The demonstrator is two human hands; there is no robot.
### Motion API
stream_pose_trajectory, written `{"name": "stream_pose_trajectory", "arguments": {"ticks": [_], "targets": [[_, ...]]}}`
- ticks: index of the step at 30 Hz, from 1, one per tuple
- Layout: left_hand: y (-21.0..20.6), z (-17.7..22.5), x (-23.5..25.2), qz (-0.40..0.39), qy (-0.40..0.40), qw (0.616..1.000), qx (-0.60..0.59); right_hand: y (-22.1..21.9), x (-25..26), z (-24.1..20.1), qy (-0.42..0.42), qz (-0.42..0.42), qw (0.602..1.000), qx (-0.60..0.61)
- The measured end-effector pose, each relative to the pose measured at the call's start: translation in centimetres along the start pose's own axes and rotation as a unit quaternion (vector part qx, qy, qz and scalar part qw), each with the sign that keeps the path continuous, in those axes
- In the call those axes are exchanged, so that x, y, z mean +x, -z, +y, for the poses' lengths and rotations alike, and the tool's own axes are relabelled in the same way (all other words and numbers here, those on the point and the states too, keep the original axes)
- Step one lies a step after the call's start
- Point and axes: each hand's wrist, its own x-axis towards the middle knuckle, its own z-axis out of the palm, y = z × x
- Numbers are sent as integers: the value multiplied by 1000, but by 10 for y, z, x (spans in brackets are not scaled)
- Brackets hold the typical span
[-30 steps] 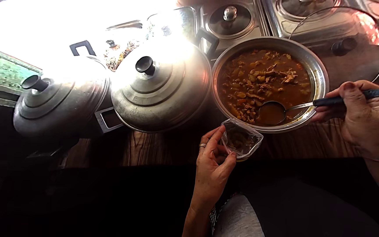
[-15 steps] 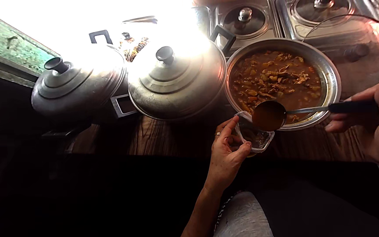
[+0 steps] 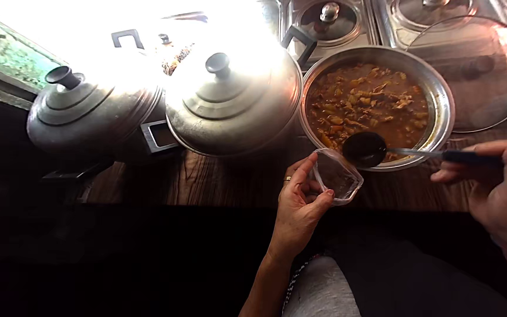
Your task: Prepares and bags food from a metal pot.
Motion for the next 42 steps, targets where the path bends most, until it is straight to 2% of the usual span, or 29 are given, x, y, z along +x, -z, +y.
{"name": "stream_pose_trajectory", "arguments": {"ticks": [3,6,12,20,24,27,30,33,42], "targets": [[0,-1,-1,1,-9,1000,0,31,16,14,-3,33,998,-45],[-1,-1,-1,5,-8,1000,-1,50,19,23,38,-24,992,-115],[-4,-1,0,18,-9,1000,0,54,16,39,96,-133,976,-146],[-8,-1,0,27,-12,1000,8,51,17,47,108,-179,969,-131],[-10,-2,1,29,-11,999,13,43,19,49,43,-137,986,-81],[-10,-2,1,28,-13,999,14,37,26,52,-76,-32,996,-21],[-9,0,1,29,-15,999,13,34,38,50,-187,62,980,29],[-8,1,1,27,-12,1000,6,37,45,45,-207,78,975,33],[-3,3,4,23,5,1000,-9,29,57,30,-185,68,979,43]]}}
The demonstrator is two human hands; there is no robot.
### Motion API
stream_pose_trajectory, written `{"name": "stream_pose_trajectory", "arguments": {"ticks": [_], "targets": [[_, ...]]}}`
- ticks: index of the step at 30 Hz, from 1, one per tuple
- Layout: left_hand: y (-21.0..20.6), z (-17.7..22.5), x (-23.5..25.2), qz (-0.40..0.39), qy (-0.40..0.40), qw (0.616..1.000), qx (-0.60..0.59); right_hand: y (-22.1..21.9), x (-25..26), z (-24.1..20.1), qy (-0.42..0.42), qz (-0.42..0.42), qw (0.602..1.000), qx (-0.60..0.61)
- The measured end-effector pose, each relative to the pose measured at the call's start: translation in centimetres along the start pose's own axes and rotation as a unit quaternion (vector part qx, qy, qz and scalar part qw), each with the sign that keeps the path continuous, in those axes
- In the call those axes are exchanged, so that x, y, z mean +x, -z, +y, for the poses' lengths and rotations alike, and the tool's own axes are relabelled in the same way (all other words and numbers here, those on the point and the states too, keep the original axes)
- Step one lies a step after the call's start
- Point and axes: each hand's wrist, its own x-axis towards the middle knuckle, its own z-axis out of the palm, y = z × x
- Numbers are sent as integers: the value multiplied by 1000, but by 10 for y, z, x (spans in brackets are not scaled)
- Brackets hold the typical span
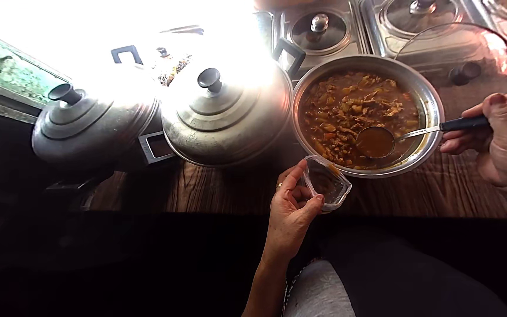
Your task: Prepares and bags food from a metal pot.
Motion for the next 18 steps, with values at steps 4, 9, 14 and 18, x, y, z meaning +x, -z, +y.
{"name": "stream_pose_trajectory", "arguments": {"ticks": [4,9,14,18], "targets": [[4,2,2,-6,3,1000,5,-15,-8,-23,3,-19,1000,12],[8,4,2,-16,13,1000,0,-45,-37,-38,92,-90,991,-36],[11,6,2,-24,17,999,-15,-56,-74,-23,356,-258,886,-147],[12,7,2,-31,18,999,-23,-59,-83,-17,355,-223,900,-119]]}}
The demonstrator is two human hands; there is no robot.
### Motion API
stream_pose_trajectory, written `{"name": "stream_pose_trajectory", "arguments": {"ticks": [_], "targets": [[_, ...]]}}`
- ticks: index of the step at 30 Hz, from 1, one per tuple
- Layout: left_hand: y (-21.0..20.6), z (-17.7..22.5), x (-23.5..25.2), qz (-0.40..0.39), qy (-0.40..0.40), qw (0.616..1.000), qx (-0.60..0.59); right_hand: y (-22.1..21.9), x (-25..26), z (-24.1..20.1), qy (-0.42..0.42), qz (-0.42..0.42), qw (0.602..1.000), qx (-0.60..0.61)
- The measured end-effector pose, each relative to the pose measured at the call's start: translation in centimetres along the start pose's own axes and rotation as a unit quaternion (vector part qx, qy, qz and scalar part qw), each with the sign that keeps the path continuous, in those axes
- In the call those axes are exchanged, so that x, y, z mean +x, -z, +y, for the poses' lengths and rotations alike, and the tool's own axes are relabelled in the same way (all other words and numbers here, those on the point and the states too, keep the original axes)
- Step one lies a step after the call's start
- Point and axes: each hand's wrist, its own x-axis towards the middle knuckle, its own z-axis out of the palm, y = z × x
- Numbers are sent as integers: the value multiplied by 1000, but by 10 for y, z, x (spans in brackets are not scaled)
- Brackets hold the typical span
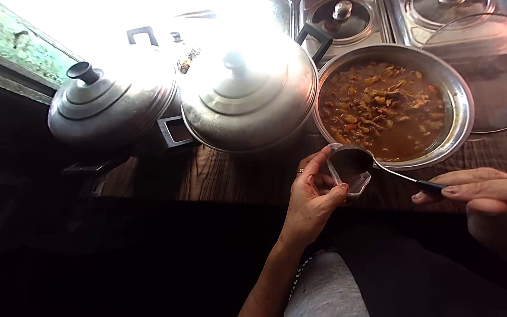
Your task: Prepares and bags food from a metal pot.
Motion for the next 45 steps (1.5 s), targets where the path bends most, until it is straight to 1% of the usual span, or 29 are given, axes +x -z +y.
{"name": "stream_pose_trajectory", "arguments": {"ticks": [2,3,4,6,7,8,9,10,12,14,16,18,19,20,22,24,25,27,29,31,33,35,37,39,42,45], "targets": [[0,0,0,-3,-1,1000,-5,-2,-3,4,-63,59,995,40],[1,0,0,-7,-1,1000,-5,-2,-3,6,-109,95,988,59],[1,0,0,-11,0,1000,-6,-2,-2,8,-160,135,974,84],[0,1,-1,-21,3,1000,-9,4,5,14,-260,220,931,129],[0,2,-1,-26,4,1000,-11,10,7,18,-294,256,911,133],[-1,2,-1,-28,4,999,-15,16,6,23,-307,281,901,123],[-1,2,-2,-32,1,999,-16,23,3,29,-299,292,903,99],[-1,2,-2,-35,-4,999,-17,28,-1,34,-277,288,915,63],[-1,3,-2,-38,-11,999,-22,34,-14,41,-210,235,948,-38],[-2,3,-3,-40,-13,999,-26,34,-24,43,-135,162,967,-145],[-3,3,-4,-43,-18,998,-34,30,-30,45,-64,95,969,-218],[-3,3,-4,-44,-24,998,-42,27,-33,47,-28,65,968,-241],[-3,3,-4,-43,-27,998,-44,26,-34,47,-38,72,970,-230],[-3,3,-5,-40,-29,998,-46,25,-35,47,-67,96,972,-204],[-4,3,-5,-33,-33,998,-51,28,-31,47,-156,164,965,-131],[-4,3,-6,-33,-39,997,-59,34,-20,49,-235,229,944,-37],[-4,3,-6,-31,-39,997,-62,35,-14,48,-262,252,932,5],[-4,4,-7,-29,-37,997,-66,32,-3,39,-280,274,918,57],[-3,4,-7,-26,-36,997,-62,23,6,24,-255,264,927,76],[-2,5,-8,-23,-37,997,-61,12,5,12,-191,221,954,69],[0,5,-9,-20,-36,997,-67,-1,-2,4,-106,151,982,34],[2,7,-9,-14,-32,997,-75,-14,-6,-8,-14,68,997,-21],[5,8,-10,-7,-31,996,-81,-20,-12,-15,93,-1,992,-87],[9,9,-11,-1,-32,995,-91,-22,-15,-20,171,-53,975,-135],[14,10,-11,3,-25,994,-106,-24,-15,-28,225,-106,954,-167],[17,11,-10,1,-19,994,-110,-29,-18,-30,243,-110,946,-185]]}}
